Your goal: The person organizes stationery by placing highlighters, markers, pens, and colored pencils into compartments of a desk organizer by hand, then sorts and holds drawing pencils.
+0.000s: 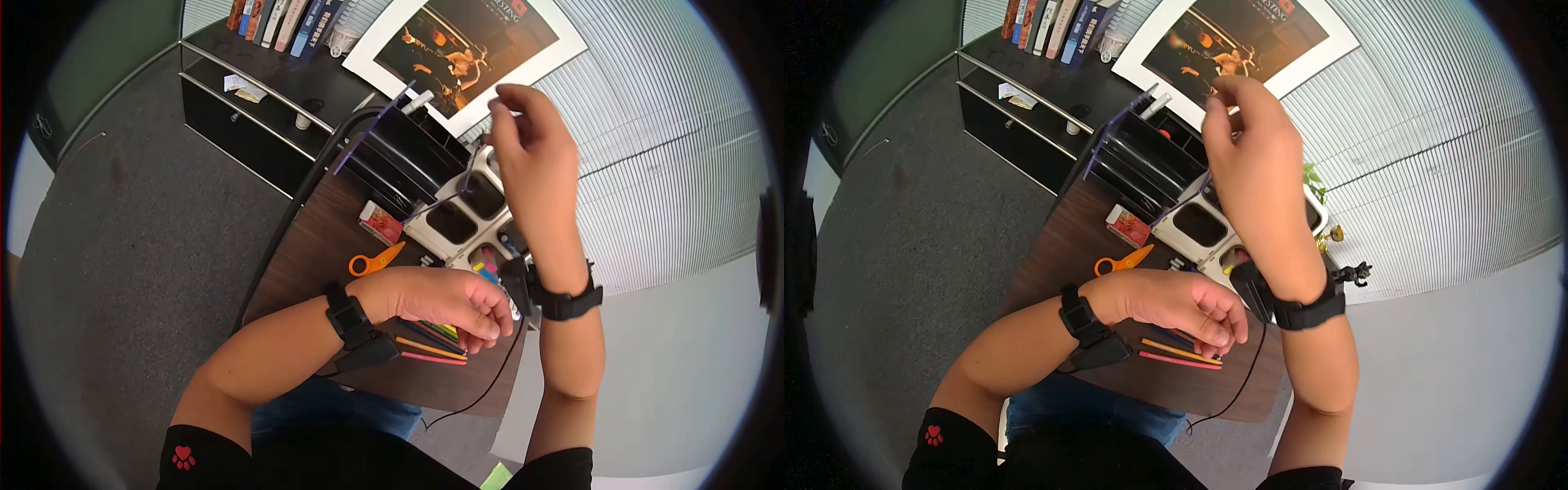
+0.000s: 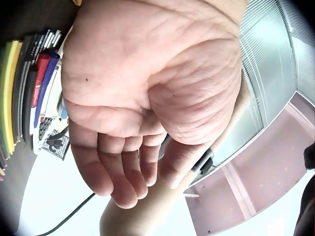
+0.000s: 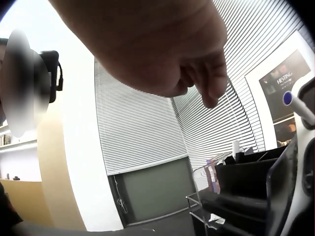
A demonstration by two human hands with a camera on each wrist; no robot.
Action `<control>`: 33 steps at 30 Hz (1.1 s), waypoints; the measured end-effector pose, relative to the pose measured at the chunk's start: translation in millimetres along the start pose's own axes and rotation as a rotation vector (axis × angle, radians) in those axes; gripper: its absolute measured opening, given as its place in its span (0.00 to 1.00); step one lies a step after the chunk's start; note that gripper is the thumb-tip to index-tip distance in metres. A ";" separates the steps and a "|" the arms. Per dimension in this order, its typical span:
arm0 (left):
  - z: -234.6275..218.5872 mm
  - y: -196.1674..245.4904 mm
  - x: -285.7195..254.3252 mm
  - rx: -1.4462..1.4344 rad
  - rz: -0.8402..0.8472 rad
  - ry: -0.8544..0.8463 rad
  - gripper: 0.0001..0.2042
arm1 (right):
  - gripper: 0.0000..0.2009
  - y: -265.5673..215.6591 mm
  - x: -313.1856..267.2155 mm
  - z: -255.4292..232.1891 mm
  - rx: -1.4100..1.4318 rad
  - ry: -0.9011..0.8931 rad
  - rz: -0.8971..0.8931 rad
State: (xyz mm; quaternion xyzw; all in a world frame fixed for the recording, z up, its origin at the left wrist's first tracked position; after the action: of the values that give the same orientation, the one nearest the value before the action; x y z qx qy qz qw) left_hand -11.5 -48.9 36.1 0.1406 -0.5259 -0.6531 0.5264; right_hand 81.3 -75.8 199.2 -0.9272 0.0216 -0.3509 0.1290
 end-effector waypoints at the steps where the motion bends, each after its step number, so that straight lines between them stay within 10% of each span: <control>1: 0.1 -1.4 0.3 0.021 -0.006 -0.009 0.11 | 0.07 -4.0 -10.3 -9.6 0.010 0.021 -0.001; 12: 3.8 -7.4 0.4 0.063 -0.080 -0.051 0.10 | 0.18 76.9 -41.4 -28.3 -0.134 -0.398 0.041; 19: 2.6 -6.5 -0.3 0.035 -0.091 -0.031 0.11 | 0.09 71.5 -36.6 -24.1 -0.190 -0.263 -0.065; 23: 4.0 -4.9 -1.0 0.063 -0.104 -0.032 0.12 | 0.09 90.0 -34.4 -76.0 0.102 0.178 0.235; 29: 6.2 -5.5 -1.1 0.040 -0.136 -0.022 0.12 | 0.11 109.6 -55.0 -120.3 0.600 0.282 0.431; 33: 10.8 -5.7 1.5 0.073 -0.157 -0.046 0.12 | 0.13 127.9 -76.9 -160.3 0.361 0.361 0.443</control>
State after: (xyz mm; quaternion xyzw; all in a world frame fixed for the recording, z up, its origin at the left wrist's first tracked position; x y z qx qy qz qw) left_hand -23.2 -45.0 36.4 0.1855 -0.5485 -0.6758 0.4560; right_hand -75.4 -225.1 232.6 -0.7852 0.1826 -0.4710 0.3582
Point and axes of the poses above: each hand's wrist, its own x-axis towards the middle knuckle, its own z-axis out of the palm, y = z × x, the point moved 7 cm from there along x, towards the middle knuckle, and after that the axes turned 2 degrees about x, right-handed, at the moved point
